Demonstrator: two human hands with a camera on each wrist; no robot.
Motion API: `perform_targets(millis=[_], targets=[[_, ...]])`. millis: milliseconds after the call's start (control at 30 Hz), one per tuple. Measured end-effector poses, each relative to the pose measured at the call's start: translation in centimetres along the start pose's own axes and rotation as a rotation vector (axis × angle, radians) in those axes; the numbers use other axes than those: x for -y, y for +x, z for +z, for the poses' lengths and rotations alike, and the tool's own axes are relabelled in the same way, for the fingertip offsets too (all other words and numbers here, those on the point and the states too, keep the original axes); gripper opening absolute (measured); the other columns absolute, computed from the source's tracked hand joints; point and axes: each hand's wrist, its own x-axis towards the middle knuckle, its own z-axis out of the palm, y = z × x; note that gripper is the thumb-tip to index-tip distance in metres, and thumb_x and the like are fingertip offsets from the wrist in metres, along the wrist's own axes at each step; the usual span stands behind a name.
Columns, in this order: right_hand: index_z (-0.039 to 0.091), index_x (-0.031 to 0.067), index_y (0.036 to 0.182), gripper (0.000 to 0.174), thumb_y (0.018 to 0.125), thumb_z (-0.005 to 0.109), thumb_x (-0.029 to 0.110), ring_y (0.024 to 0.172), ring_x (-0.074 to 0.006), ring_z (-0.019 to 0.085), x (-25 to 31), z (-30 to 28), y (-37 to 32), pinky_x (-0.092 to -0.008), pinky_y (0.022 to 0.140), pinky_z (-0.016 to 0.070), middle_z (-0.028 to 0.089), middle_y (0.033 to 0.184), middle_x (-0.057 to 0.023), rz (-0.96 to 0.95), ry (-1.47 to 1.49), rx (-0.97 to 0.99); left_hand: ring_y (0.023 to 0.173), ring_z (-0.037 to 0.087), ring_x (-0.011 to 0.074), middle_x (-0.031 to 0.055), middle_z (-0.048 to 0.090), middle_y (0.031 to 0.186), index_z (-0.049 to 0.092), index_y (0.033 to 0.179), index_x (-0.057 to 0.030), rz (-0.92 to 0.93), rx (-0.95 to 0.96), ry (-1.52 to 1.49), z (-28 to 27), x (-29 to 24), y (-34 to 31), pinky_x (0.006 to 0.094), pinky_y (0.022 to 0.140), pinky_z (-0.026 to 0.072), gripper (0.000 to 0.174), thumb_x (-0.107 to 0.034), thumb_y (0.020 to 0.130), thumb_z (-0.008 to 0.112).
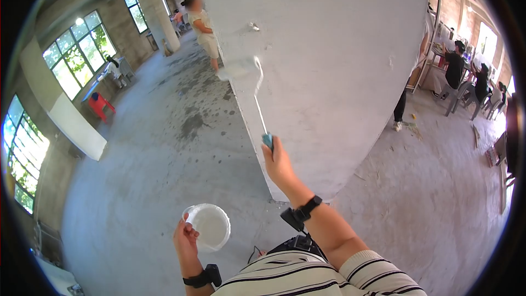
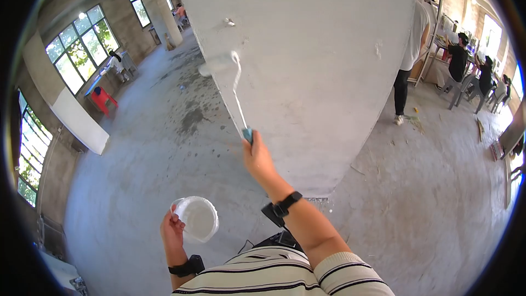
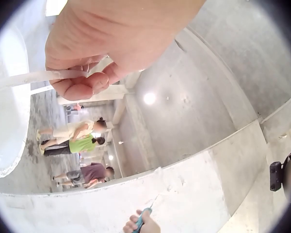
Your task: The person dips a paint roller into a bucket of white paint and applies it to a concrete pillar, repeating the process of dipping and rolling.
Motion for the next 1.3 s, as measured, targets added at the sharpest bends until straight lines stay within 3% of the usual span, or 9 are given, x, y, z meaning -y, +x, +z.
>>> perform_targets(millis=[233, 467, 533, 567, 667, 733, 967, 1200, 1300], targets=[[0.046, 0.0014, 0.112, 0.032, 0.092, 0.049, 0.026, 0.073, -0.0402, 0.058, -5.2, -3.4, -6.1, -0.0426, 0.065, 0.0449, 0.057, 0.078, -0.0232, 0.302, -0.061, 0.076, 0.055, 0.037, 0.0069, -0.0043, 0.042, 0.066, 0.058, 0.113, 0.0005, -0.007, -0.009, 0.012, -0.3, 0.1, 0.2, 0.0251, 0.055, 0.0345, 0.036, -0.025, 0.089, 0.054], [0.046, 0.0007, 0.112, 0.031, 0.093, 0.049, 0.024, 0.072, -0.0371, 0.057, 0.4, -5.2, -3.5, -0.0408, 0.065, 0.0449, 0.056, 0.076, -0.0219, 0.213, -0.024, -0.01, 0.056, 0.036, 0.0069, -0.0045, 0.041, 0.066, 0.058, 0.113, 0.0001, -0.008, 0.012, 0.008, -0.2, 0.4, 0.7, 0.0248, 0.055, 0.0326, 0.035, -0.026, 0.089, 0.054], [0.046, 0.0008, 0.111, 0.028, 0.093, 0.048, 0.022, 0.059, -0.0171, 0.047, 2.4, -5.3, -1.5, -0.0316, 0.055, 0.0401, 0.049, 0.069, -0.0084, -0.007, -0.035, -0.073, 0.056, 0.036, 0.0068, -0.0046, 0.041, 0.066, 0.058, 0.113, 0.0001, -0.008, 0.025, 0.019, 0.0, 0.2, 0.7, 0.0247, 0.055, 0.0325, 0.036, -0.026, 0.089, 0.054], [0.046, 0.0008, 0.111, 0.028, 0.093, 0.048, 0.022, 0.059, -0.0171, 0.047, 3.1, -5.2, -0.6, -0.0316, 0.055, 0.0401, 0.049, 0.069, -0.0084, 0.0, -0.036, -0.074, 0.056, 0.036, 0.0068, -0.0048, 0.041, 0.067, 0.058, 0.114, 0.0, -0.002, 0.037, 0.026, 0.1, 0.1, 0.6, 0.0246, 0.055, 0.0324, 0.036, -0.026, 0.089, 0.054], [0.045, 0.0003, 0.111, 0.029, 0.093, 0.049, 0.022, 0.059, -0.0185, 0.047, 3.6, -5.0, -0.1, -0.0324, 0.055, 0.0401, 0.049, 0.068, -0.0103, 0.029, 0.023, -0.046, 0.056, 0.036, 0.0066, -0.0048, 0.041, 0.067, 0.057, 0.115, 0.0002, -0.013, 0.035, 0.03, 0.2, -0.1, 0.3, 0.0245, 0.055, 0.0324, 0.037, -0.026, 0.089, 0.054], [0.044, 0.0015, 0.11, 0.028, 0.092, 0.05, 0.023, 0.072, -0.0412, 0.056, 1.8, -4.9, -0.4, -0.0428, 0.063, 0.0442, 0.057, 0.078, -0.0227, 0.013, -0.053, -0.057, 0.056, 0.036, 0.0066, -0.0048, 0.04, 0.067, 0.056, 0.116, 0.0003, -0.026, 0.022, 0.033, 0.1, -0.1, 0.2, 0.0245, 0.055, 0.0324, 0.038, -0.026, 0.089, 0.054], [0.044, 0.0057, 0.112, 0.029, 0.09, 0.051, 0.023, 0.081, -0.0455, 0.056, -12.4, -10.3, -10.2, -0.0467, 0.066, 0.0442, 0.059, 0.084, -0.0239, 0.312, -0.327, 0.013, 0.055, 0.032, 0.0053, -0.0065, 0.038, 0.067, 0.055, 0.117, -0.0008, -0.033, -0.009, 0.049, -0.1, 0.0, 0.5, 0.0223, 0.056, 0.029, 0.038, -0.026, 0.089, 0.054], [0.051, 0.0038, 0.108, 0.025, 0.089, 0.05, 0.021, 0.061, -0.0173, 0.054, -12.5, -11.3, -12.6, -0.0312, 0.056, 0.0429, 0.055, 0.07, -0.0084, 0.325, -0.325, -0.059, 0.057, 0.033, 0.0057, -0.0049, 0.04, 0.069, 0.056, 0.117, 0.0015, -0.053, 0.018, 0.032, -0.3, 0.0, 0.8, 0.0236, 0.057, 0.0306, 0.038, -0.025, 0.09, 0.053], [0.05, 0.0038, 0.108, 0.023, 0.092, 0.048, 0.02, 0.047, -0.0071, 0.041, -11.3, -10.2, -11.5, -0.0243, 0.043, 0.0338, 0.046, 0.066, 0.0002, 0.35, -0.04, -0.085, 0.057, 0.033, 0.0052, -0.0049, 0.04, 0.069, 0.058, 0.115, -0.0004, -0.028, 0.013, 0.019, -0.4, 0.2, 1.0, 0.0233, 0.057, 0.0299, 0.034, -0.024, 0.091, 0.053]])
